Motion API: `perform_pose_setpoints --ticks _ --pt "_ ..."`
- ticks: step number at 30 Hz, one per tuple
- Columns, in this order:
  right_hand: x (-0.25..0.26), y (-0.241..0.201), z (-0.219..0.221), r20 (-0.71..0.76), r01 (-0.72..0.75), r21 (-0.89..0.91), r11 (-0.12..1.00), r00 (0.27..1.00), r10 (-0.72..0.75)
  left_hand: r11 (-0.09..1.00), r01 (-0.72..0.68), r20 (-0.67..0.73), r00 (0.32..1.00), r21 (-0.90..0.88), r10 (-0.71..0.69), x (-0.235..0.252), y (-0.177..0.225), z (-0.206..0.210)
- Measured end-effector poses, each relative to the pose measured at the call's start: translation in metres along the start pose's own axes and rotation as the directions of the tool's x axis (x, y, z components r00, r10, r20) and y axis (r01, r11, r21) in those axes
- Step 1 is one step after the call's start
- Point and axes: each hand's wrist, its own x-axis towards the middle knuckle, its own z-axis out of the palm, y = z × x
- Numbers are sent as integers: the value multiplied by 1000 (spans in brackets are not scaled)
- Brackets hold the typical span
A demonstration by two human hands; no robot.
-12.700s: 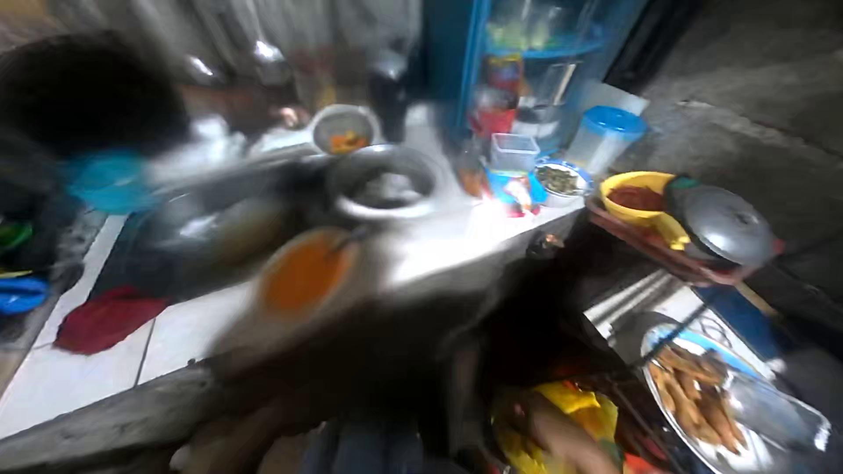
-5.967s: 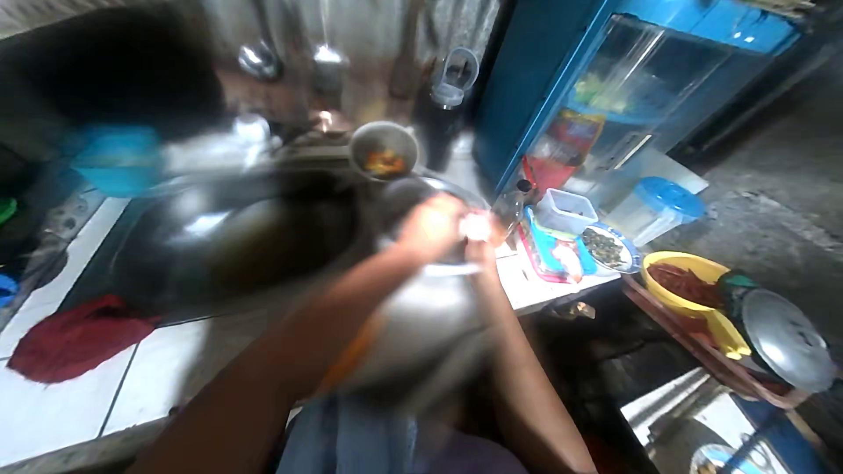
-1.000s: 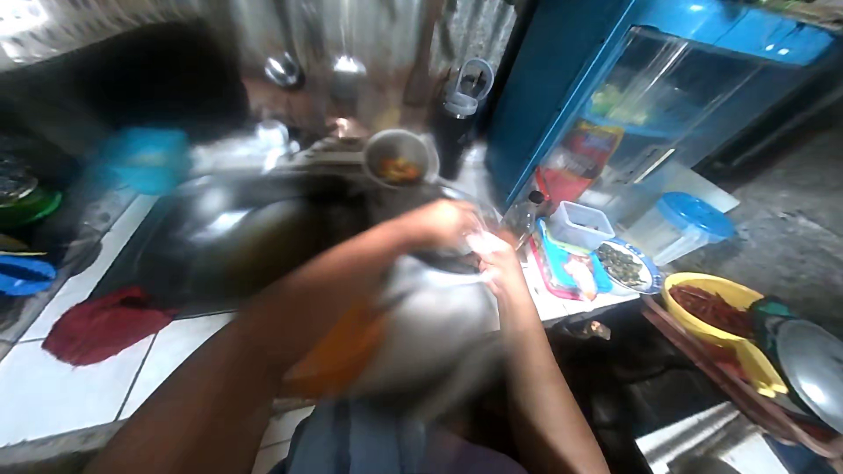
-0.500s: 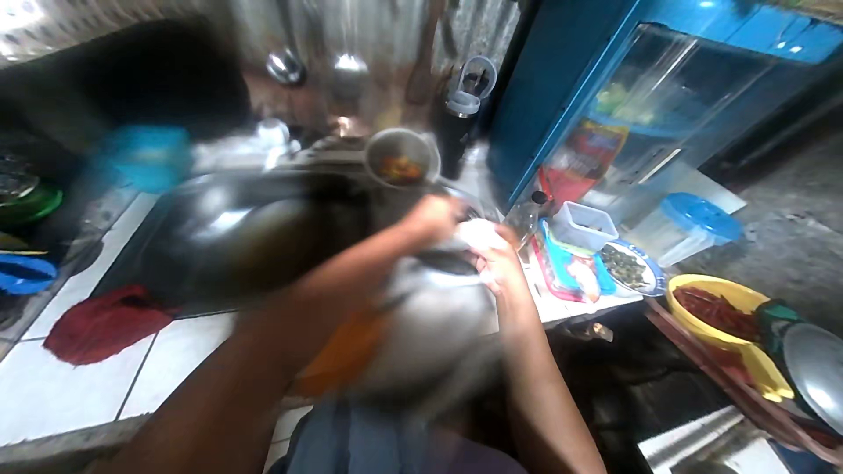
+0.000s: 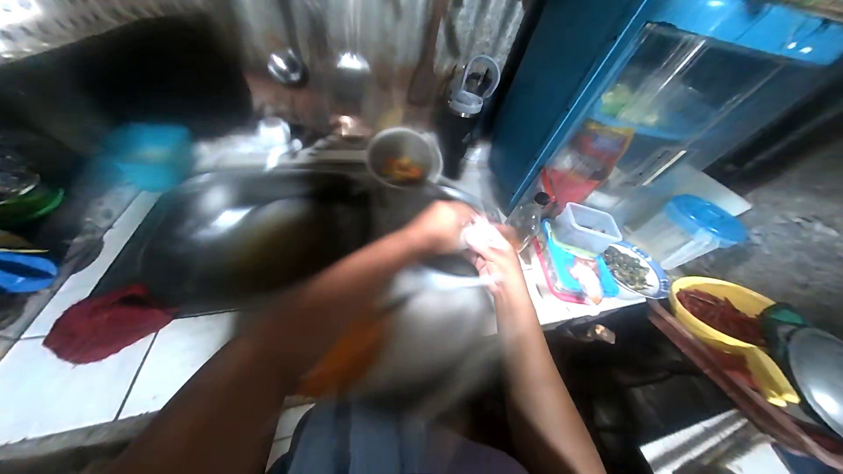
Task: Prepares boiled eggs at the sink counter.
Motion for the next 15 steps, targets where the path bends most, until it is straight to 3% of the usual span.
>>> perform_pose_setpoints --ticks 5,10,15 --pt "2 4 -3 24 -13 38 999 1000 12 997 80 -59 995 -5 -80 3 6 -1" --pt "4 8 -3 -45 25 115 993 999 -20 929 348 -118 924 -128 -363 3 8 5" --pt "3 9 7 -140 71 141 987 989 -51 918 338 -37 935 -207 -352 -3 14 15"
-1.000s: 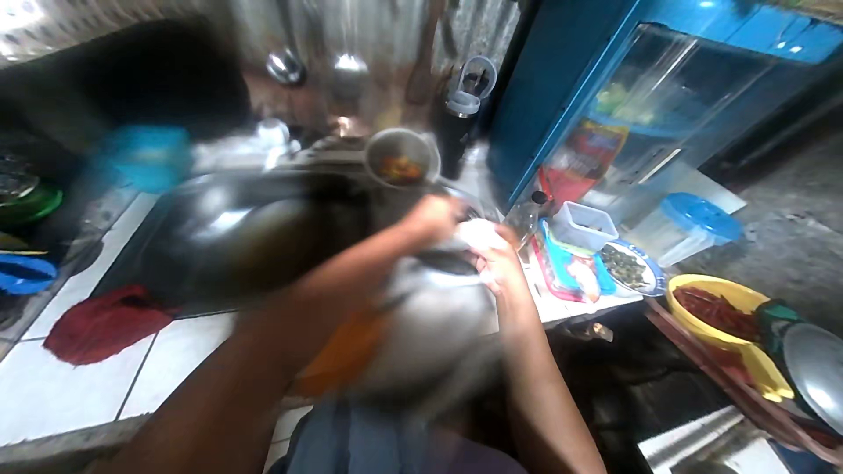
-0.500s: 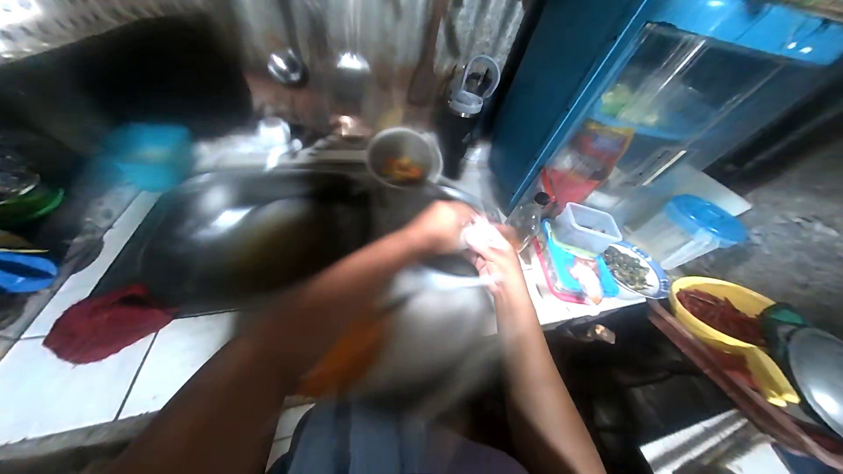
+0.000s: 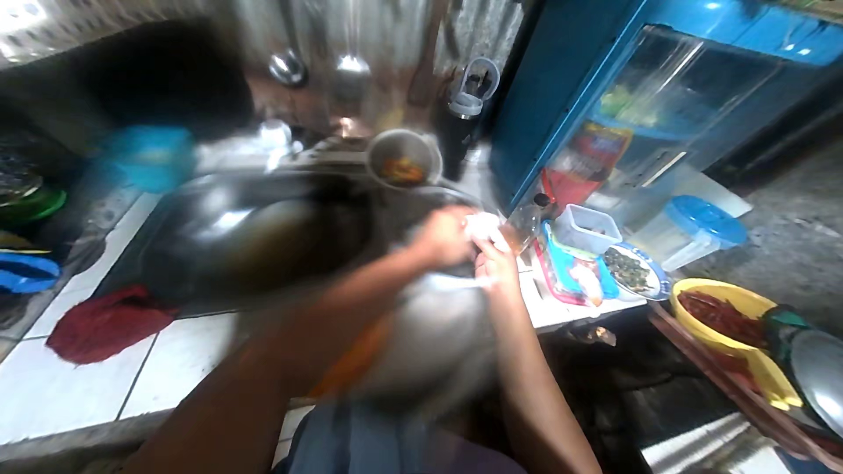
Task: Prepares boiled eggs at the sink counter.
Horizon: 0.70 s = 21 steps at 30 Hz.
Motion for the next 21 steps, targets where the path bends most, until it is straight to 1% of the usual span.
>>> perform_pose_setpoints --ticks 3,5,8,13,16,18,19,21 --pt "-2 3 4 -15 -1 13 1000 1000 1 999 4 -56 998 49 -1 -2 6 5" --pt "-2 3 3 -1 2 6 1000 1000 -2 997 -7 -65 998 77 12 -2 5 7" --pt "-3 1 0 22 -11 3 1000 1000 10 997 -13 -77 997 73 19 -2 6 5" --pt "-3 0 -4 33 -35 26 999 999 34 990 -72 -104 991 117 85 -2 8 4" --pt "-3 -1 -7 60 -24 27 999 998 22 991 -100 -72 992 88 107 0 6 1" --pt "-2 -2 -8 66 -10 11 1000 998 9 987 -150 -38 988 64 153 1 1 0" --pt "-3 -3 -8 64 -5 6 1000 998 5 983 -172 -35 984 64 175 2 -2 0" --pt "-3 -3 -9 64 -6 -7 1000 998 7 981 -172 -24 984 85 174 0 -1 0"
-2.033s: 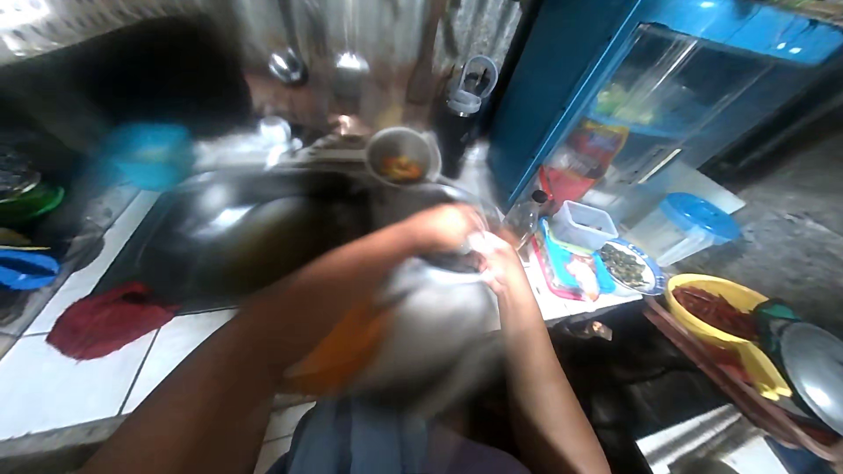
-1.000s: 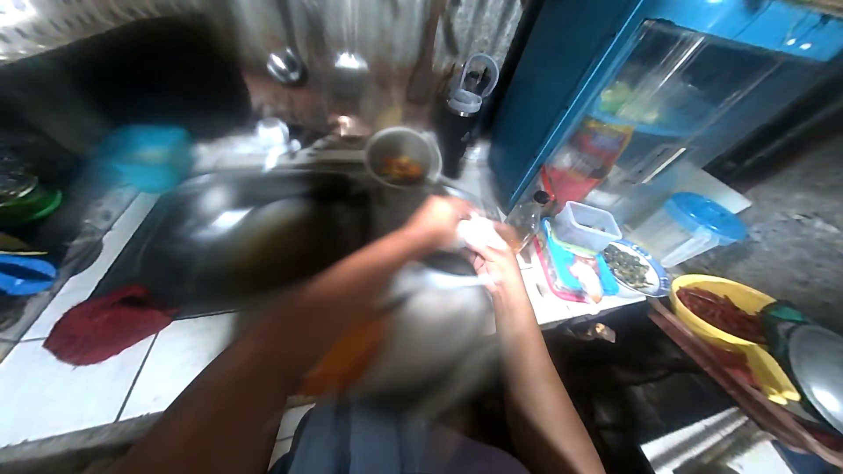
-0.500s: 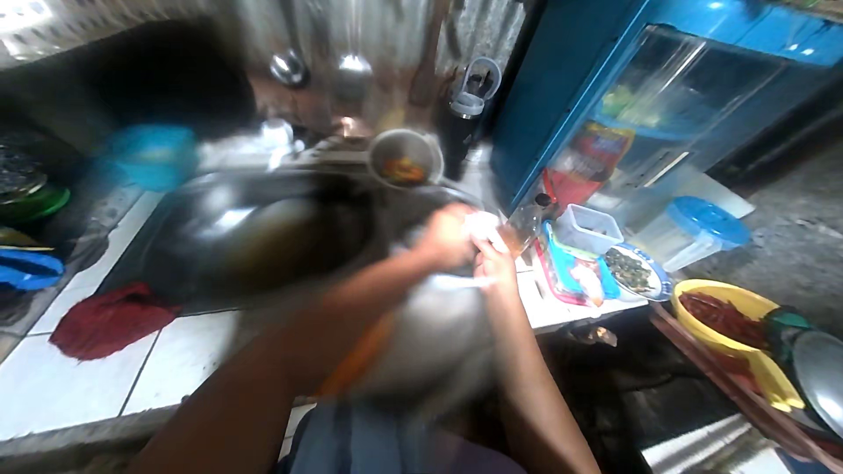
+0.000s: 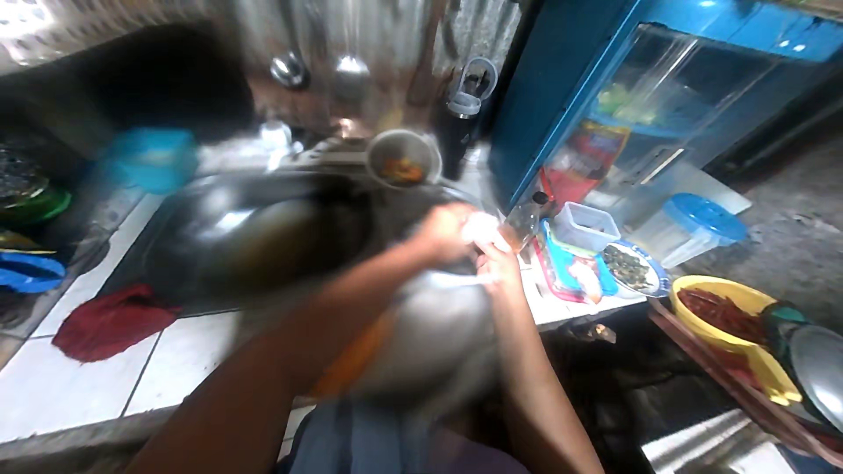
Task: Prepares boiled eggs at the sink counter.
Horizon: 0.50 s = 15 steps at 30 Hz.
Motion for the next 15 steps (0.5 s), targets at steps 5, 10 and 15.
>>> perform_pose_setpoints --ticks 5,10,15 --pt "-2 3 -1 22 -18 43 999 1000 17 999 32 -39 999 41 -30 0 5 0" --pt "-1 11 -4 34 -46 127 991 999 42 995 64 -37 997 75 -61 3 8 2" --pt "-3 12 -5 57 -43 159 986 998 34 993 105 -16 994 58 -104 5 9 0"
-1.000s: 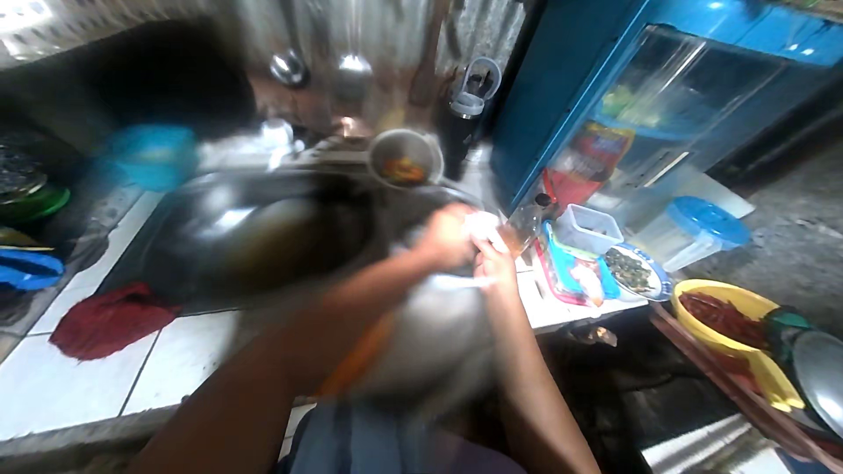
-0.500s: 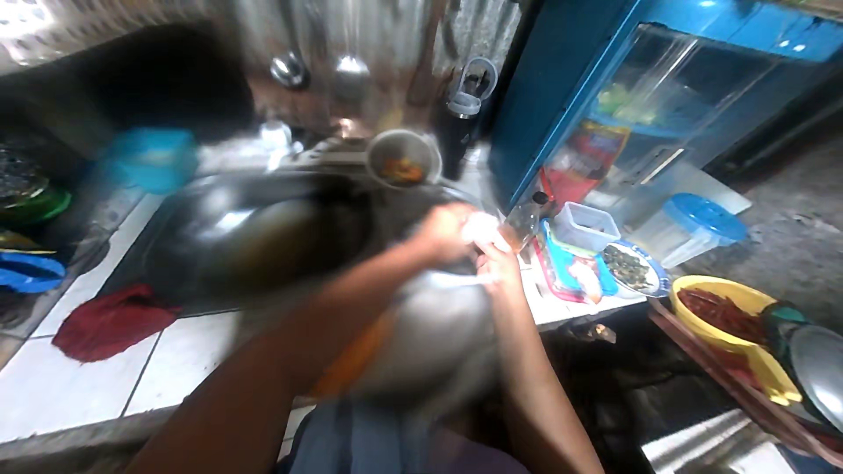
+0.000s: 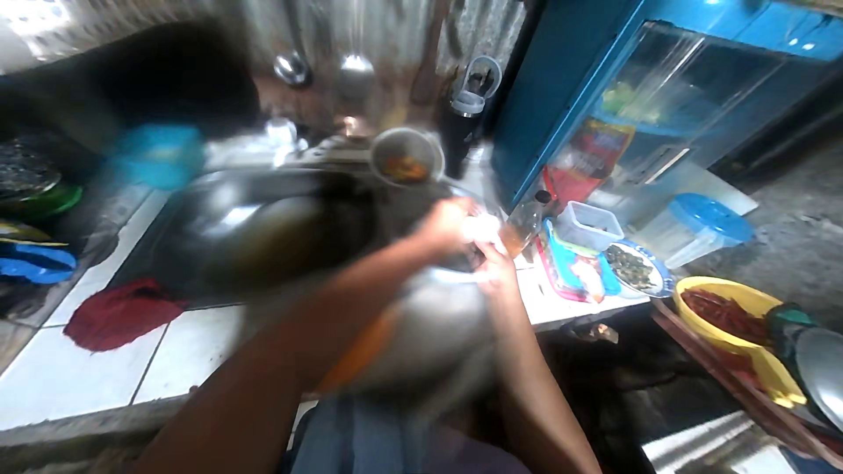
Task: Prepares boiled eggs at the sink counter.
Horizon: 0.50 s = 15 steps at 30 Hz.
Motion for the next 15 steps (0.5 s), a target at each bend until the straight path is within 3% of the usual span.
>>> perform_pose_setpoints --ticks 5,8,12,15 --pt "-2 -4 8 -55 -86 127 988 994 93 1000 -7 -5 1000 27 7 4 -1 0" --pt "-3 -9 17 -111 -132 89 987 984 142 994 18 28 999 110 -21 5 6 0" --pt "-2 -6 14 -36 -34 -68 997 999 32 990 -31 76 997 139 21 3 6 -2" --pt "-1 -5 12 -8 -9 -79 997 1000 8 993 -20 46 999 117 15 1 7 -5"
